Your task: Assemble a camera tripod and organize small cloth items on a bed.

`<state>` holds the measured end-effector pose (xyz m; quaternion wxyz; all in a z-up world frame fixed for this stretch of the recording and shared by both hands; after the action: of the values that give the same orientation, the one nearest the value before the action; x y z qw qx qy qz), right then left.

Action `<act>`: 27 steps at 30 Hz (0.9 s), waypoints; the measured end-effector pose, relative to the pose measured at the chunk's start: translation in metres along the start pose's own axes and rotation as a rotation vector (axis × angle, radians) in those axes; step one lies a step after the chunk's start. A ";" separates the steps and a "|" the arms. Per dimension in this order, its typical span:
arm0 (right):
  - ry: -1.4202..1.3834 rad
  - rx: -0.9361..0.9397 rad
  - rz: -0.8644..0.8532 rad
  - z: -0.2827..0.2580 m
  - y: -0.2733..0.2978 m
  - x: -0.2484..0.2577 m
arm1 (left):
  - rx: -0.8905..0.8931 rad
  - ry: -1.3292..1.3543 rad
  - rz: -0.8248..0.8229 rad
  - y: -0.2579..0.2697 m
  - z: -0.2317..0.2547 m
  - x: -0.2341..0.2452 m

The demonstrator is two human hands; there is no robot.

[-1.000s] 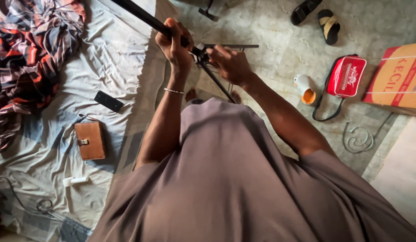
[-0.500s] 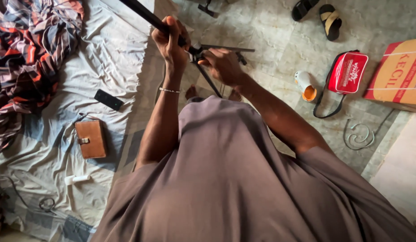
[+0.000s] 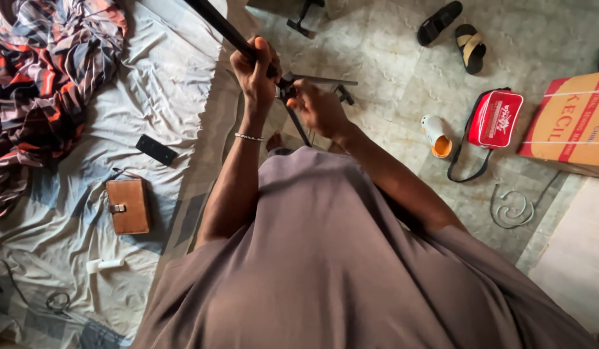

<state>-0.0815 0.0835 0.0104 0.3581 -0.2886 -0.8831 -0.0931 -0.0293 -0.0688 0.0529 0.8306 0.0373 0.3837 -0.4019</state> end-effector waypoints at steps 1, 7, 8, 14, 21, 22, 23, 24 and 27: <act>0.222 0.251 0.130 -0.021 0.005 0.009 | 0.005 0.027 -0.004 -0.001 0.000 0.000; 0.402 0.453 0.209 -0.038 0.010 0.012 | 0.025 0.016 -0.044 -0.001 0.001 -0.005; 0.405 0.456 0.212 -0.035 0.009 0.007 | 0.022 0.017 -0.047 -0.001 0.000 -0.004; -0.430 -0.245 -0.278 0.025 -0.002 -0.046 | 0.039 -0.056 -0.011 0.005 -0.005 0.004; -1.086 -0.471 -0.558 0.049 0.009 -0.112 | 0.076 -0.029 0.058 0.010 -0.009 0.023; -1.221 -0.465 -0.617 0.046 0.009 -0.121 | 0.083 -0.040 0.058 0.011 -0.009 0.025; -1.213 -0.451 -0.623 0.038 0.008 -0.122 | 0.067 -0.041 0.055 0.012 -0.008 0.028; -0.961 -0.471 -0.539 0.044 0.002 -0.120 | 0.093 -0.049 0.072 0.011 -0.010 0.033; -0.484 -0.404 -0.398 0.034 -0.005 -0.106 | 0.116 -0.059 0.106 0.016 -0.018 0.051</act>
<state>-0.0427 0.0453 -0.0862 0.0496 -0.1899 -0.9448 -0.2622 -0.0096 -0.0841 0.0019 0.8579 0.0939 0.3326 -0.3801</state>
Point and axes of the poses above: each hand's wrist, its own y-axis away from the middle knuckle, its own x-axis out of the back of the hand, z = x × y, the point moved 9 cm from there along -y, towards the middle knuckle, and after that the axes turned 13 degrees about y, right-handed, at the moved point
